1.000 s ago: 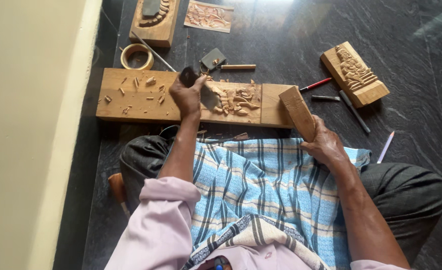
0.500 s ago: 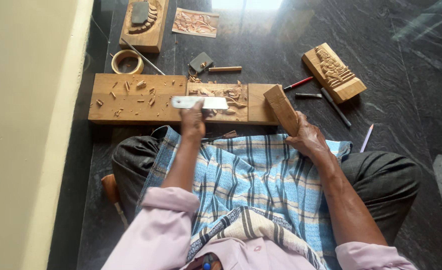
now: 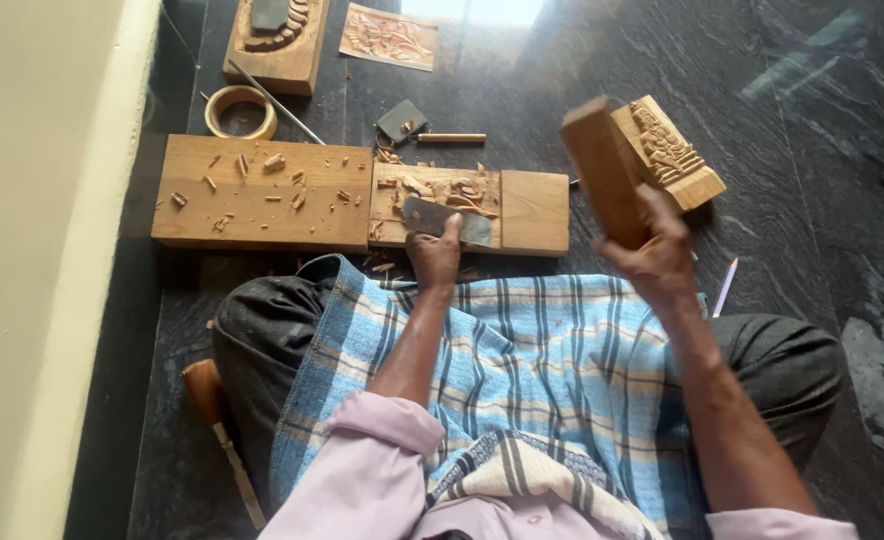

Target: The person is sitting on the floor and carving a wooden block using a chisel and a wooden mallet. They repeatedly strike the chisel to shape the wood, creating wood shavings.

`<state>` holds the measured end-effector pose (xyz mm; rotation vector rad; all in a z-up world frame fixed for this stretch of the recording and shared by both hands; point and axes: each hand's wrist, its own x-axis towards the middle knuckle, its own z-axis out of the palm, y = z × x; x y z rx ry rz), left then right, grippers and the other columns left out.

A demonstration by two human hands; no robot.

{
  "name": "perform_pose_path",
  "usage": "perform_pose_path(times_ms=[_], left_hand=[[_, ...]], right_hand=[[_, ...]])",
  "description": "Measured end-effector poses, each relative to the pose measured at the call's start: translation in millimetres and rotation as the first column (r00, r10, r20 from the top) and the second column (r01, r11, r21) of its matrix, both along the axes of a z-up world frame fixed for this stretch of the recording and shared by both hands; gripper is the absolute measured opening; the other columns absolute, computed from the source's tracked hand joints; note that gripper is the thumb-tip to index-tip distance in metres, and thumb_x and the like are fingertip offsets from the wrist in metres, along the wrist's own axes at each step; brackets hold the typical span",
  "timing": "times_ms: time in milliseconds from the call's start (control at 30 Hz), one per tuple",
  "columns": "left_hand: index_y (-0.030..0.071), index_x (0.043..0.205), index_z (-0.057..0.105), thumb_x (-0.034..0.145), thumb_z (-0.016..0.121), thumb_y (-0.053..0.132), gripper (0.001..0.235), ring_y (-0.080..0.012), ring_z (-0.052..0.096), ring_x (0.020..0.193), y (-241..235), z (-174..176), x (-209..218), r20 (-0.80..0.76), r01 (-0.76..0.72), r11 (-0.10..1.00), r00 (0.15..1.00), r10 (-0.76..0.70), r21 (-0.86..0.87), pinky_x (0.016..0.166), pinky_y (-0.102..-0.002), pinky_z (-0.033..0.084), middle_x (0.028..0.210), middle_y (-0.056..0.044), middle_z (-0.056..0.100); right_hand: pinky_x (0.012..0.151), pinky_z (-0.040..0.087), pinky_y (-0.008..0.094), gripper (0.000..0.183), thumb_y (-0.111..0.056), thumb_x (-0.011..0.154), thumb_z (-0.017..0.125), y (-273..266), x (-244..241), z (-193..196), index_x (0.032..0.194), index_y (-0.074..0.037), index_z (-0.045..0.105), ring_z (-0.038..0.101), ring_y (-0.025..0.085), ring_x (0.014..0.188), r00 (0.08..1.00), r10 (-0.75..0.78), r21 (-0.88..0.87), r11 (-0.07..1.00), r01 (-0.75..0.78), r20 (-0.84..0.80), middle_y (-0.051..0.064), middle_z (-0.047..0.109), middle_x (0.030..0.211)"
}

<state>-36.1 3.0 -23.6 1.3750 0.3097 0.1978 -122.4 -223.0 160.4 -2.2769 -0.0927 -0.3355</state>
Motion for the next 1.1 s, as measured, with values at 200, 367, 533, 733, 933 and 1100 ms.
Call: perform_pose_path(times_ms=[200,367,533,733,933,1100], left_hand=[[0.005,0.089,0.072,0.097,0.068,0.017,0.014,-0.0124,0.067,0.052,-2,9,-5,0.112,0.061,0.994,0.991,-0.072,0.092,0.045,-0.025,0.052,0.07,-0.005,0.073],[0.005,0.085,0.07,0.097,0.066,0.018,0.019,-0.013,0.067,0.048,-5,-1,0,0.049,0.078,0.983,0.995,-0.087,0.165,0.039,-0.027,0.053,0.068,-0.003,0.071],[0.002,0.071,0.072,0.098,0.07,0.018,0.031,-0.0167,0.065,0.048,-13,-22,4,0.174,-0.021,0.934,0.984,-0.044,0.356,0.044,-0.028,0.052,0.068,-0.01,0.073],[0.001,0.077,0.07,0.097,0.069,0.019,0.027,-0.017,0.065,0.047,-18,-27,7,0.056,0.038,0.96,0.997,-0.055,0.278,0.036,-0.026,0.054,0.071,-0.012,0.069],[0.003,0.077,0.07,0.098,0.066,0.018,0.026,-0.0148,0.064,0.046,-15,-23,8,0.103,0.033,0.955,0.992,-0.067,0.296,0.036,-0.023,0.051,0.064,-0.009,0.069],[0.003,0.091,0.066,0.094,0.069,0.019,0.016,-0.0139,0.066,0.05,-14,-7,4,0.061,0.058,0.994,0.996,-0.064,0.097,0.038,-0.022,0.057,0.074,-0.009,0.069]], right_hand=[[0.057,0.061,0.036,0.051,-0.012,0.085,0.075,23,61,82,0.131,-0.003,0.053,0.068,0.022,0.067,0.961,0.17,-0.464,0.884,-0.052,0.217,0.01,0.066,0.089],[0.051,0.06,0.034,0.045,-0.016,0.092,0.072,70,116,121,0.133,-0.009,0.053,0.068,0.021,0.063,0.853,0.415,-0.739,0.672,-0.053,0.317,0.012,0.067,0.086],[0.04,0.057,0.031,0.04,-0.022,0.099,0.066,140,132,113,0.136,-0.014,0.054,0.067,0.019,0.055,0.914,0.406,-0.944,0.297,-0.143,-0.01,0.013,0.067,0.081],[0.034,0.054,0.027,0.035,-0.027,0.106,0.066,151,134,95,0.139,-0.022,0.055,0.065,0.017,0.053,0.829,0.56,-0.956,0.24,-0.17,-0.007,0.011,0.069,0.082],[0.039,0.056,0.028,0.041,-0.023,0.107,0.064,148,152,85,0.147,-0.016,0.056,0.066,0.019,0.058,0.733,0.625,-0.846,0.517,-0.132,0.268,0.012,0.071,0.09],[0.037,0.058,0.032,0.033,-0.038,0.11,0.051,163,135,70,0.129,-0.013,0.061,0.068,0.021,0.052,0.9,0.205,-0.815,0.382,-0.436,-0.385,0.015,0.069,0.083]])
